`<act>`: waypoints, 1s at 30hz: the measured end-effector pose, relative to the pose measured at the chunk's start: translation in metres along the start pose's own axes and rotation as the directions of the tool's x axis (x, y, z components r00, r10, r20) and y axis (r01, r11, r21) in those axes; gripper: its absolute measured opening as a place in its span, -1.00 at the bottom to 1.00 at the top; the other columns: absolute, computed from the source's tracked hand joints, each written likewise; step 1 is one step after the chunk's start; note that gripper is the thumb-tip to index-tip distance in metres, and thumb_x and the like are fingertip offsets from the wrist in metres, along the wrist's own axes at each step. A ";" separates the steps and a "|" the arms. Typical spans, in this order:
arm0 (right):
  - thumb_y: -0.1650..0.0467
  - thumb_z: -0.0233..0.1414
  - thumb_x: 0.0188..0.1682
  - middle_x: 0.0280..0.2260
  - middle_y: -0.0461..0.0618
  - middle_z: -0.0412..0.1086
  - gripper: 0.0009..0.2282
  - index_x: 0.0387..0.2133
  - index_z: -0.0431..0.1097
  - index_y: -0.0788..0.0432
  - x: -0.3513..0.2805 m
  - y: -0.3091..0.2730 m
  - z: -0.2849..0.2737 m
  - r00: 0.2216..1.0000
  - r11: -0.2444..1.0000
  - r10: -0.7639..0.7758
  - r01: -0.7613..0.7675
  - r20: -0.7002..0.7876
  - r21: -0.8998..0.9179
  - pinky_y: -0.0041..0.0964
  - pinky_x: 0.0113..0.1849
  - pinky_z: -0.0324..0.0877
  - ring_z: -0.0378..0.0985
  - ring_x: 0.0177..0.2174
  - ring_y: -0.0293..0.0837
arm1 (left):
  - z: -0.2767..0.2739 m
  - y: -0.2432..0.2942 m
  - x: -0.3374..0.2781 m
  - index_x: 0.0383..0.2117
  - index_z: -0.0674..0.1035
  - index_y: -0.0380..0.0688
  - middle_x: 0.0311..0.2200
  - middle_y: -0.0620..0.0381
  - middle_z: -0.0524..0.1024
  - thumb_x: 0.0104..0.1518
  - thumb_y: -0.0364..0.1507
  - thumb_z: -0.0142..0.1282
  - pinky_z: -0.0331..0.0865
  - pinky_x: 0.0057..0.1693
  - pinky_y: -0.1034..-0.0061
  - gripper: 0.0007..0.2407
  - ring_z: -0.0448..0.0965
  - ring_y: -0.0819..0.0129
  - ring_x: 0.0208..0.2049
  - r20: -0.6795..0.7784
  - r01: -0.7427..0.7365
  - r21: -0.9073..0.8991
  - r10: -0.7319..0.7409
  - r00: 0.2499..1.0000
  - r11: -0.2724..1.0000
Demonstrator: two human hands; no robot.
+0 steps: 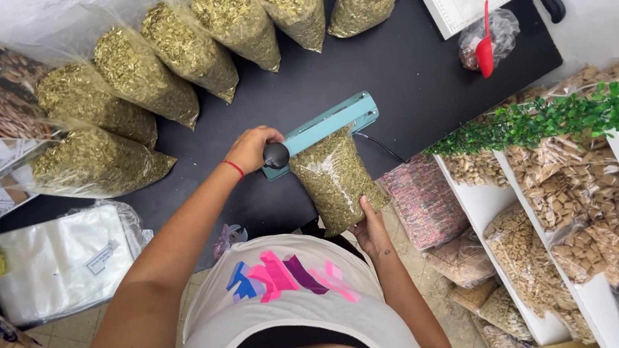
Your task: Sealing plastic bags filled with dried herbs using a manual heat sealer.
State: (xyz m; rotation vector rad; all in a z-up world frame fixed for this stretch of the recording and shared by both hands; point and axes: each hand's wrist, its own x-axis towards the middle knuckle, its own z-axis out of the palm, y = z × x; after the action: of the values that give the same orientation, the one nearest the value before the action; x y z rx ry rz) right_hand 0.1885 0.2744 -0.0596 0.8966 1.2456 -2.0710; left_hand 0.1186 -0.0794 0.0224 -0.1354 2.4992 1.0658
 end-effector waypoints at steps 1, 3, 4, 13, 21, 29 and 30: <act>0.20 0.20 -0.12 -0.23 0.12 0.47 -0.62 -0.13 0.32 0.10 -0.001 0.000 0.000 1.000 1.000 -0.003 0.003 -0.003 0.006 0.15 -0.30 0.55 0.60 -0.30 0.07 | -0.003 0.004 0.000 -0.19 0.63 0.10 -0.32 0.18 0.55 -0.08 -0.64 0.14 0.42 0.01 0.26 -0.66 0.58 0.13 -0.20 0.005 -0.005 0.004 0.005 1.000 1.000; 0.21 0.21 -0.12 -0.22 0.13 0.46 -0.61 -0.12 0.31 0.11 -0.002 0.000 0.000 1.000 1.000 -0.007 0.007 -0.004 0.014 0.16 -0.31 0.55 0.60 -0.30 0.09 | -0.008 0.013 0.001 -0.18 0.61 0.16 -0.32 0.27 0.56 -0.07 -0.63 0.12 0.41 0.02 0.31 -0.66 0.58 0.26 -0.20 0.023 -0.002 -0.001 0.002 1.000 1.000; 0.21 0.21 -0.12 -0.22 0.13 0.46 -0.61 -0.12 0.31 0.11 0.010 0.008 -0.012 1.000 1.000 -0.008 0.009 -0.008 0.021 0.16 -0.31 0.55 0.60 -0.30 0.09 | -0.006 0.015 0.006 -0.18 0.61 0.16 -0.32 0.27 0.56 -0.07 -0.63 0.12 0.41 0.02 0.31 -0.66 0.58 0.26 -0.20 0.029 -0.005 0.003 0.005 1.000 1.000; 0.21 0.22 -0.11 -0.17 0.13 0.42 -0.52 -0.04 0.20 0.16 0.028 0.032 -0.028 0.999 0.999 -0.021 0.022 -0.046 0.027 0.09 -0.30 0.55 0.59 -0.26 0.07 | 0.024 0.032 0.073 -0.20 0.61 0.14 -0.45 0.33 0.54 -0.07 -0.46 0.20 0.40 -0.13 0.45 -0.73 0.55 0.44 -0.38 0.013 -0.094 -0.180 0.098 0.995 0.979; 0.21 0.24 -0.12 -0.11 0.16 0.39 -0.46 0.03 0.15 0.16 0.049 0.057 -0.055 0.998 1.000 -0.008 0.009 -0.064 0.016 0.11 -0.28 0.56 0.58 -0.23 0.06 | 0.043 0.043 0.129 -0.28 0.58 0.04 -0.59 0.29 0.48 -0.06 -0.49 0.13 0.35 -0.26 0.55 -0.80 0.45 0.48 -0.54 0.023 -0.146 -0.350 0.164 0.986 0.925; 0.23 0.22 -0.09 -0.08 0.18 0.35 -0.46 0.04 0.12 0.20 0.049 0.067 -0.065 0.996 1.000 0.016 -0.015 -0.086 0.015 0.12 -0.21 0.52 0.54 -0.17 0.07 | 0.069 0.033 0.178 -0.37 0.59 0.11 -0.56 0.33 0.50 -0.06 -0.37 0.26 0.38 -0.33 0.61 -0.86 0.49 0.55 -0.53 0.122 -0.123 -0.369 0.179 0.976 0.921; 0.23 0.22 -0.09 -0.09 0.19 0.35 -0.46 0.04 0.11 0.21 0.050 0.071 -0.070 0.995 1.000 0.020 -0.018 -0.093 0.020 0.12 -0.21 0.52 0.54 -0.17 0.07 | 0.076 0.029 0.184 -0.38 0.60 0.04 -0.55 0.29 0.50 -0.03 -0.41 0.25 0.39 -0.35 0.62 -0.89 0.47 0.56 -0.54 0.141 -0.137 -0.433 0.217 0.966 0.891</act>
State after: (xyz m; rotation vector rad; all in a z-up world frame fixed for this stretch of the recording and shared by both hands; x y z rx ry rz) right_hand 0.2277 0.3026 -0.1599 1.0204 1.2621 -2.0502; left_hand -0.0300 0.0083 -0.0808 0.0709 2.1133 1.6077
